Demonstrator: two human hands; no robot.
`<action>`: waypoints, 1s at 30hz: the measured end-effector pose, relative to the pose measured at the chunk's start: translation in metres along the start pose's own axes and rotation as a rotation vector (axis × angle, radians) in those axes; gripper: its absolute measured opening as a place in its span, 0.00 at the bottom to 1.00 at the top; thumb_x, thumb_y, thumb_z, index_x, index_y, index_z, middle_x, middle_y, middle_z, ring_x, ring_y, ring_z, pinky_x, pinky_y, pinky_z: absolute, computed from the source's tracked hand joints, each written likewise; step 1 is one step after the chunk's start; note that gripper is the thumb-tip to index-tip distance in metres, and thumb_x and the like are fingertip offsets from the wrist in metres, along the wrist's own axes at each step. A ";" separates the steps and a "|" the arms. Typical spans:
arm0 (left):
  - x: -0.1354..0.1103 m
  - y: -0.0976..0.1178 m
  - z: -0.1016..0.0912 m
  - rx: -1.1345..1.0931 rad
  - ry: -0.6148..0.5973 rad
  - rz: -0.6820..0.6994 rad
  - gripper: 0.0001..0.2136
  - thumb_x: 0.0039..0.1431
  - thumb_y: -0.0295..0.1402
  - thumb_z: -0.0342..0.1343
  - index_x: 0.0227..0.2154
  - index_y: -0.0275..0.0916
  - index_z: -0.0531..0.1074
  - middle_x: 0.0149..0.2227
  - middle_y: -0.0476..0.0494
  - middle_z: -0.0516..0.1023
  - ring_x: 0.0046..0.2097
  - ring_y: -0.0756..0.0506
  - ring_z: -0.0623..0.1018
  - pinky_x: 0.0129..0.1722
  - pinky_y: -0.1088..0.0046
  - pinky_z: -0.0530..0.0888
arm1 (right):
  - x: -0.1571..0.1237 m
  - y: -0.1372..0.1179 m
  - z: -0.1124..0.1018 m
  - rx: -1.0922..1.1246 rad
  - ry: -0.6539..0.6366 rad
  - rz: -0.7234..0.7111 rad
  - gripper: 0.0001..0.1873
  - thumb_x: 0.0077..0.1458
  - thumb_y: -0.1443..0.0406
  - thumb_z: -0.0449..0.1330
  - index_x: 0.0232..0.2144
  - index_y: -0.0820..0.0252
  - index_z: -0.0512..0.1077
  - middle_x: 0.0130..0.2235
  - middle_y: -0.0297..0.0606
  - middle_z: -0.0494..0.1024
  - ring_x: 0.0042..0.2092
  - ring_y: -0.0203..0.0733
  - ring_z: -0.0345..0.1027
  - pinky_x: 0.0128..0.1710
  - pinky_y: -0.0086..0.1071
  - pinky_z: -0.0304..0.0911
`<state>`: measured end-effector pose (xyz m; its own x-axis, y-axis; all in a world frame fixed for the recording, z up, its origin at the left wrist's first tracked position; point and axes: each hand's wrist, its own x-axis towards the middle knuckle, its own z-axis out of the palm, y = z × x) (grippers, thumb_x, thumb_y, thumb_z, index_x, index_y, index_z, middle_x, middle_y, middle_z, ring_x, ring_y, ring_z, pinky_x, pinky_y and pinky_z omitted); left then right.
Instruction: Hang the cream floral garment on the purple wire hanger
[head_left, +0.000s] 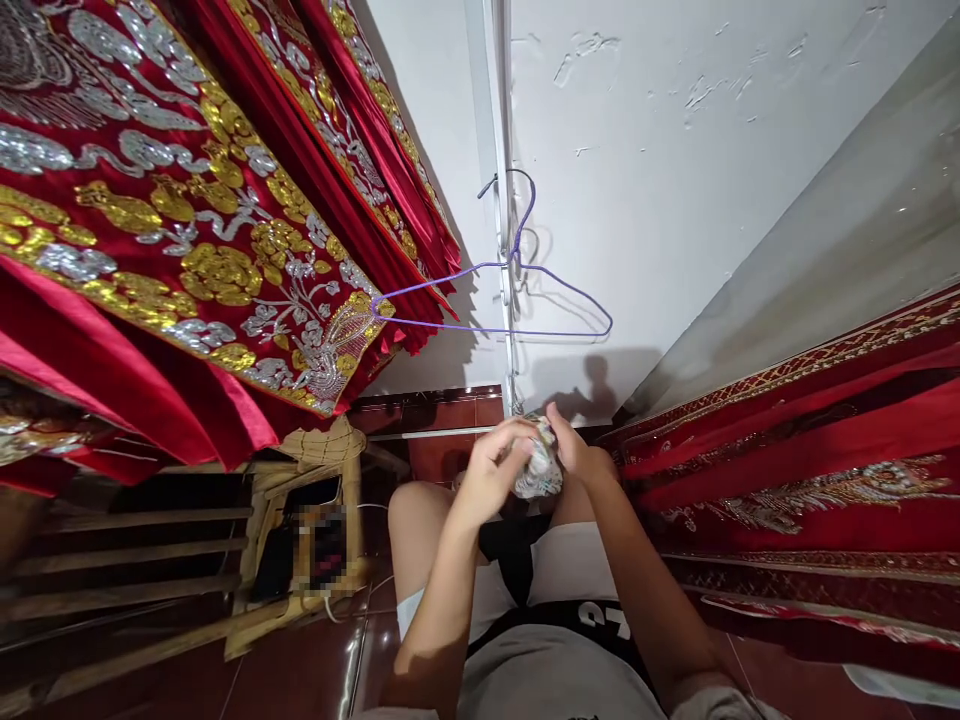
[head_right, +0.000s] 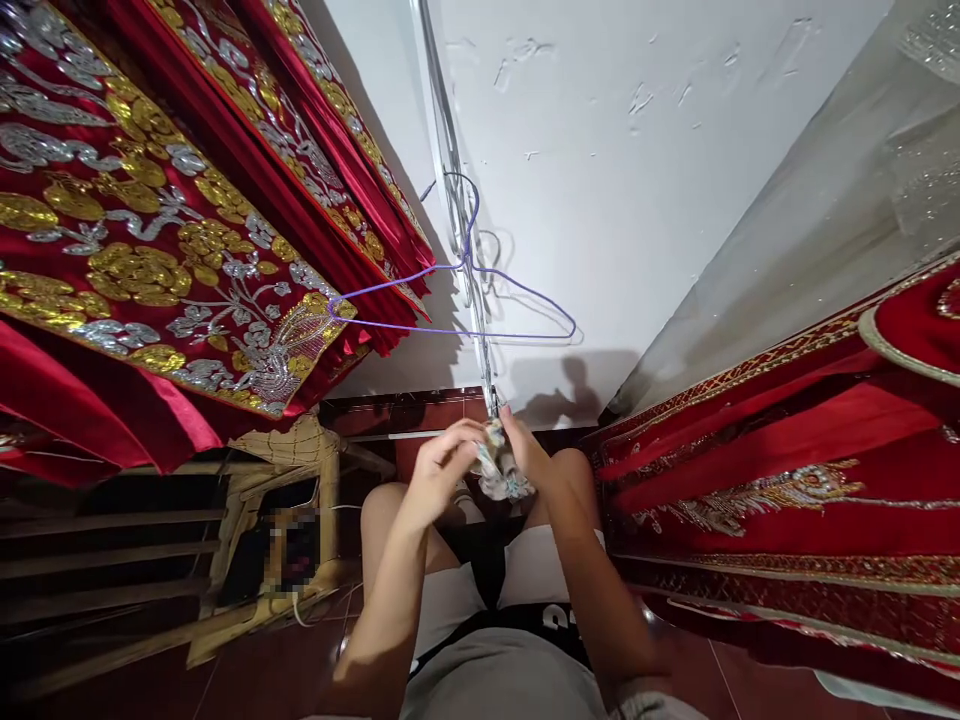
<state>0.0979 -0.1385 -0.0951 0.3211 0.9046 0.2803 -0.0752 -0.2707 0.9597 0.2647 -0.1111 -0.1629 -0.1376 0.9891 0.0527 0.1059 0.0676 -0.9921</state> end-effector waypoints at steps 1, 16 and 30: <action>-0.002 0.007 0.005 0.071 -0.068 0.055 0.09 0.68 0.40 0.57 0.36 0.42 0.79 0.40 0.43 0.79 0.44 0.42 0.76 0.48 0.63 0.72 | 0.003 -0.008 0.002 0.043 -0.089 0.033 0.34 0.62 0.36 0.48 0.24 0.56 0.71 0.24 0.37 0.72 0.29 0.43 0.69 0.30 0.37 0.66; -0.010 -0.006 -0.074 0.604 -0.334 -0.094 0.19 0.68 0.49 0.52 0.38 0.37 0.76 0.36 0.42 0.79 0.40 0.41 0.77 0.44 0.68 0.71 | 0.044 -0.135 -0.034 -0.108 -0.493 -0.086 0.08 0.42 0.66 0.63 0.29 0.60 0.73 0.30 0.35 0.77 0.33 0.42 0.71 0.32 0.32 0.65; -0.019 0.041 -0.130 1.086 -0.329 -0.318 0.24 0.66 0.47 0.49 0.17 0.41 0.66 0.18 0.46 0.68 0.23 0.46 0.66 0.31 0.70 0.62 | 0.116 -0.062 -0.058 -0.577 -0.034 -0.242 0.33 0.49 0.72 0.56 0.57 0.53 0.78 0.55 0.37 0.82 0.54 0.53 0.75 0.50 0.40 0.70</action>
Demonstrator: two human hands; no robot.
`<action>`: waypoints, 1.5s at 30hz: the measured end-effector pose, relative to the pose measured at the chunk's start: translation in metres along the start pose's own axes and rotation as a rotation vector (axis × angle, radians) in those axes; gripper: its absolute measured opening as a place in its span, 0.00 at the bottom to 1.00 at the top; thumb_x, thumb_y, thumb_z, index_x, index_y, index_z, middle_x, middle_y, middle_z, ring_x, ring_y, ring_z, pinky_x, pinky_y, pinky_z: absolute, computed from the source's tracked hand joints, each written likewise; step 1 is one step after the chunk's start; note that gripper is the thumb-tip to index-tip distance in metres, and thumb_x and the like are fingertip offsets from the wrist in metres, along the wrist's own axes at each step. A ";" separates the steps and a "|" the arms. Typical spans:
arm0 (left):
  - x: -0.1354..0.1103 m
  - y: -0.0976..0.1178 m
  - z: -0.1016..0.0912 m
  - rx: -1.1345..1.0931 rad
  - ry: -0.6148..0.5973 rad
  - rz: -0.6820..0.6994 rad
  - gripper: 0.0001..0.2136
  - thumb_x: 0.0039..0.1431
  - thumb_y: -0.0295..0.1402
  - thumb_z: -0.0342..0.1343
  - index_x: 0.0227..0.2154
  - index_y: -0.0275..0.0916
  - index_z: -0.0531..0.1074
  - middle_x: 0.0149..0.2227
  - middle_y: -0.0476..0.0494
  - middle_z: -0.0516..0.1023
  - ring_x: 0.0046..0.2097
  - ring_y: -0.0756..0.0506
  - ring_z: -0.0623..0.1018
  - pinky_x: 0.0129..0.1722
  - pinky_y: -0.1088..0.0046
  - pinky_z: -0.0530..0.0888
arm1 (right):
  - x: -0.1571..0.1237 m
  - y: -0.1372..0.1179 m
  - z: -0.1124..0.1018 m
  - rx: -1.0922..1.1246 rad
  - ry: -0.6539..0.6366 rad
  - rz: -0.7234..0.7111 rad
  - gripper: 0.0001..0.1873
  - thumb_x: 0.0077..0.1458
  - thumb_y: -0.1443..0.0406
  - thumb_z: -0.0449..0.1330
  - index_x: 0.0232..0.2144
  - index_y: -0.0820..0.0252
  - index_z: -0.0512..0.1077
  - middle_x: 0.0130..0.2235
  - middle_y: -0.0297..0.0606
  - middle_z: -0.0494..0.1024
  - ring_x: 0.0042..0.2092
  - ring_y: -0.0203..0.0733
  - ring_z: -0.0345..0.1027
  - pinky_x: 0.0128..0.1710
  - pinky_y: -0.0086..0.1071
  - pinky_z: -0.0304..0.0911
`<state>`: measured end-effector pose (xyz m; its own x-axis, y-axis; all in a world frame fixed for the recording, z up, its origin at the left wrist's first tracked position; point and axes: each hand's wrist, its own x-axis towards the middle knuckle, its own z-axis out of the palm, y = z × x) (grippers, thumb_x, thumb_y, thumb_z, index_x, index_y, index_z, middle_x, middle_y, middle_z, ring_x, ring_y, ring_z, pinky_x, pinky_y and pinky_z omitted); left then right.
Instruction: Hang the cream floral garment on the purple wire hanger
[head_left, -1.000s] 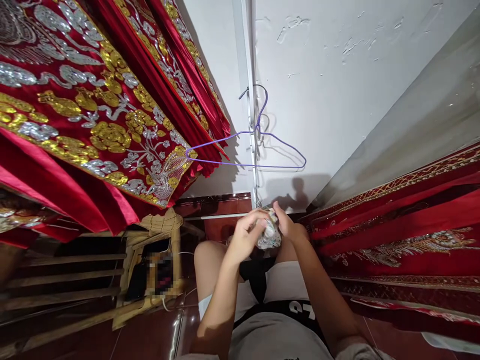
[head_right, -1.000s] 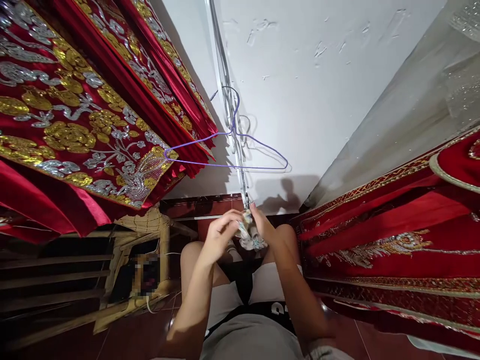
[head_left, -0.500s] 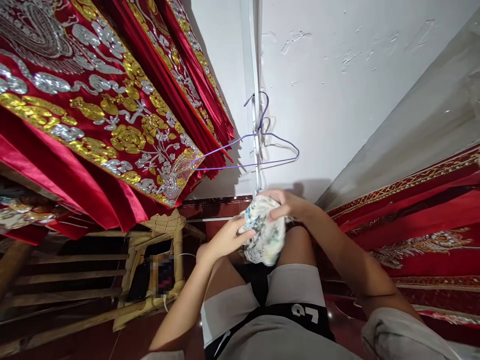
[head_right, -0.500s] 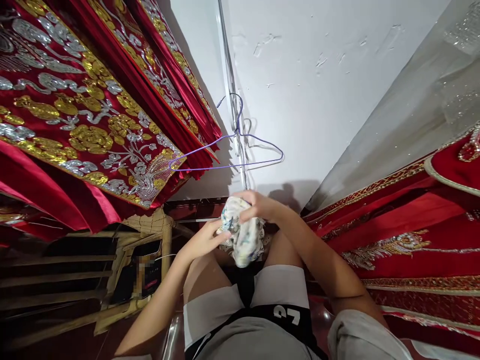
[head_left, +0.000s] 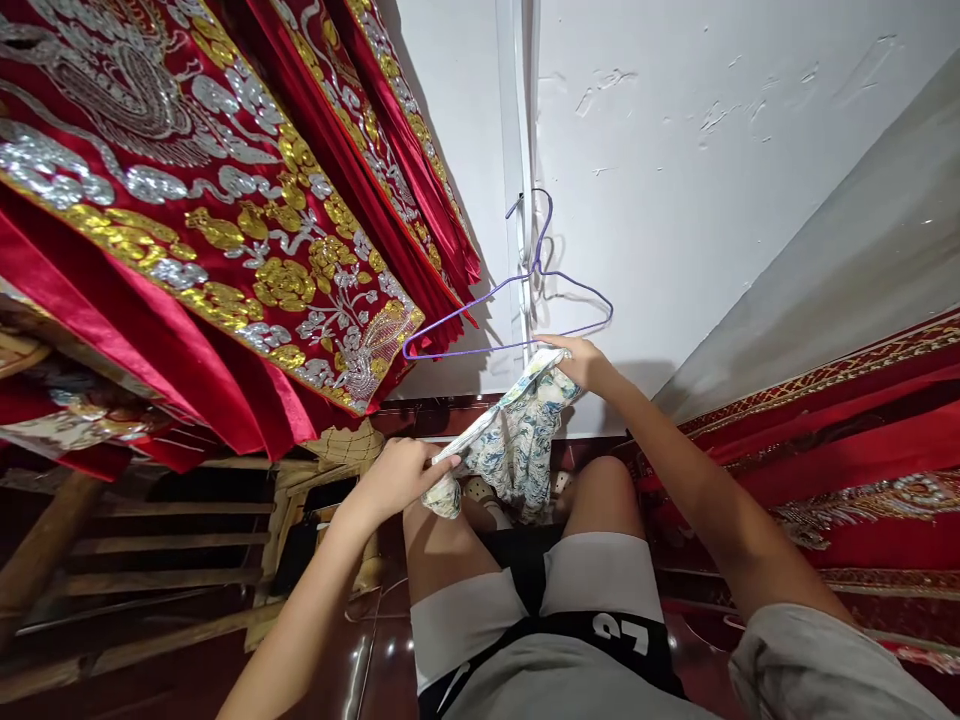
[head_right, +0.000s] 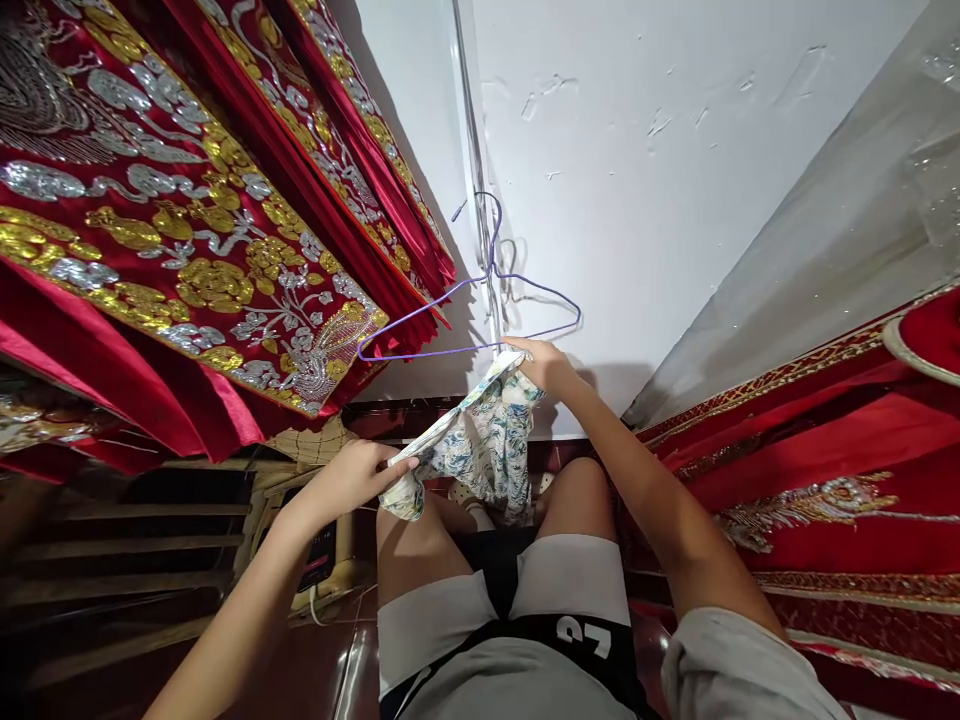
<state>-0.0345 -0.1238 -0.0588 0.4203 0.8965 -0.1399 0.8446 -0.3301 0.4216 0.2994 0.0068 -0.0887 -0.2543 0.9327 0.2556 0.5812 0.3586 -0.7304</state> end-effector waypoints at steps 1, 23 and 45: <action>0.001 -0.004 0.001 0.007 -0.033 -0.048 0.22 0.65 0.47 0.50 0.18 0.41 0.68 0.19 0.45 0.70 0.23 0.45 0.68 0.31 0.70 0.62 | -0.005 -0.001 -0.001 0.023 0.012 -0.032 0.30 0.49 0.72 0.56 0.54 0.55 0.80 0.53 0.37 0.83 0.53 0.52 0.76 0.51 0.40 0.70; 0.036 0.001 -0.048 -0.335 0.646 0.221 0.06 0.51 0.37 0.61 0.24 0.42 0.77 0.59 0.39 0.79 0.66 0.31 0.71 0.69 0.53 0.62 | -0.064 -0.037 -0.048 -0.163 0.179 0.113 0.23 0.41 0.72 0.55 0.37 0.54 0.84 0.23 0.33 0.76 0.26 0.42 0.65 0.26 0.33 0.50; 0.086 0.049 -0.093 -0.153 0.446 0.212 0.19 0.66 0.45 0.49 0.47 0.38 0.78 0.34 0.44 0.81 0.37 0.42 0.77 0.43 0.66 0.73 | -0.083 -0.040 -0.058 -0.032 0.336 0.130 0.36 0.45 0.72 0.56 0.59 0.57 0.74 0.29 0.35 0.80 0.27 0.41 0.66 0.28 0.32 0.59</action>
<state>0.0120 -0.0357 0.0333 0.3665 0.8643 0.3445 0.6840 -0.5013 0.5299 0.3418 -0.0827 -0.0440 0.0880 0.9288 0.3599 0.6174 0.2327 -0.7514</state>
